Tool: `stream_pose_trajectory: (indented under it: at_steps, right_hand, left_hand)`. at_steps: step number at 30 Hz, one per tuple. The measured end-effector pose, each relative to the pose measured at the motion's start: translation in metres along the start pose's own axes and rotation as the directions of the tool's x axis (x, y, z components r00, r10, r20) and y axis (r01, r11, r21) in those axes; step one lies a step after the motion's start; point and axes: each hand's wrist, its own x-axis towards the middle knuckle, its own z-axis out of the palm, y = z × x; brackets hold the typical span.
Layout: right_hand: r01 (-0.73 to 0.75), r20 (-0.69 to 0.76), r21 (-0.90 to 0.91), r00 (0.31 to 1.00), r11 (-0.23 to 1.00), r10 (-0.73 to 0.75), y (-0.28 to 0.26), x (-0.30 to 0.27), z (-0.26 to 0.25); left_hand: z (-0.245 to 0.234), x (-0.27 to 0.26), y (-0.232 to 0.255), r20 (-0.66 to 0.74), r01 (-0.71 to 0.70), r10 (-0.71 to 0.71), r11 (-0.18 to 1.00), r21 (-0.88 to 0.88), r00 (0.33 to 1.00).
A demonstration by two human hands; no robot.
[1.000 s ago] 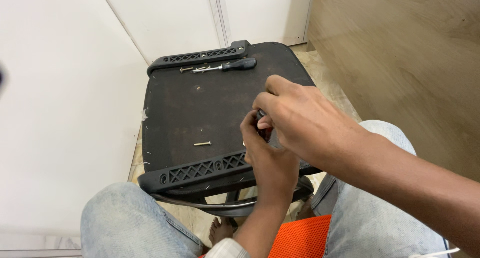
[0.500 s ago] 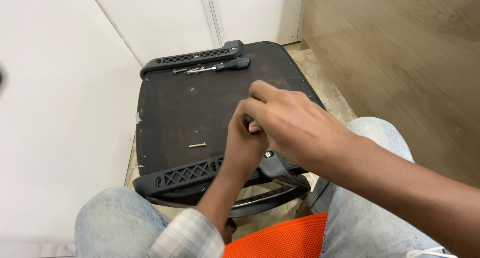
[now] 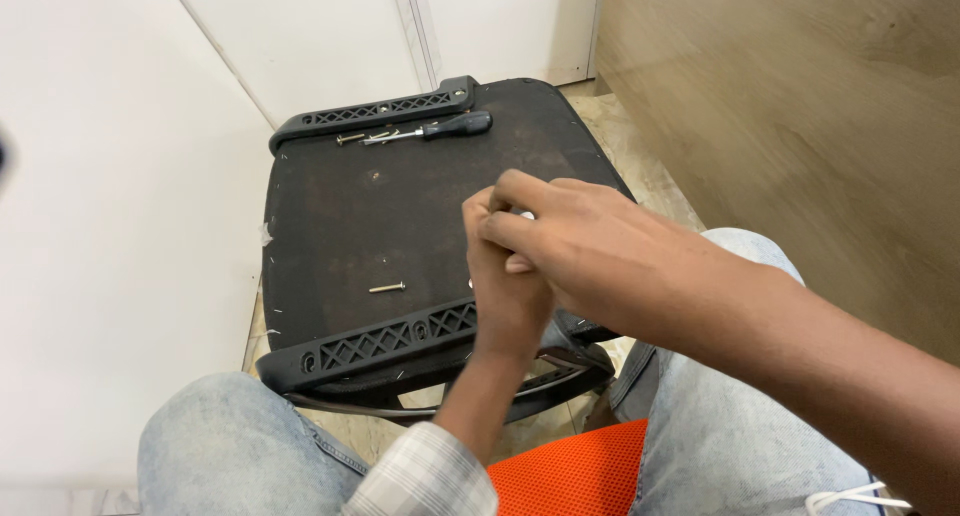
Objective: The person assembles a black plastic chair frame by attaching a plastic side panel using a screwdriver, screws, and washers. They position the panel, insert fasteners, and tighten them to secure the panel to the chair frame.
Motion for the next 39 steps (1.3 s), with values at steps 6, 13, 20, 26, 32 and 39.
stream_pose_trajectory:
  at_steps: [6, 13, 20, 26, 32, 39]
  right_hand:
    - [-0.193, 0.131, 0.079, 0.975, 0.978, 0.181, 0.000, -0.002, 0.000]
    - [-0.276, 0.035, 0.020, 0.961, 0.961, 0.275, -0.005, 0.004, 0.005]
    - [-0.462, 0.186, -0.069, 0.865, 0.884, 0.466, -0.012, 0.013, 0.011]
    - [-0.196, 0.106, 0.111, 0.977, 0.974, 0.185, 0.001, 0.006, 0.010]
    - [-0.368, 0.136, 0.043, 0.923, 0.929, 0.359, 0.002, 0.008, 0.004]
    - [-0.428, 0.110, 0.024, 0.900, 0.904, 0.423, -0.008, 0.016, 0.002]
  left_hand:
    - [-0.032, 0.020, -0.017, 0.356, -0.016, -0.026, 0.993, 0.116, 0.934]
    - [-0.022, -0.013, 0.005, 0.110, 0.191, -0.190, 0.982, 0.008, 0.976]
    - [0.005, -0.020, 0.018, -0.154, 0.372, -0.352, 0.920, 0.121, 0.923]
    - [-0.017, 0.001, -0.018, 0.122, 0.120, -0.105, 0.985, -0.125, 0.987]
    - [-0.037, 0.030, -0.026, 0.497, 0.297, -0.231, 0.953, -0.057, 0.837]
    - [-0.001, -0.029, 0.029, -0.104, 0.046, -0.031, 0.988, 0.147, 0.994]
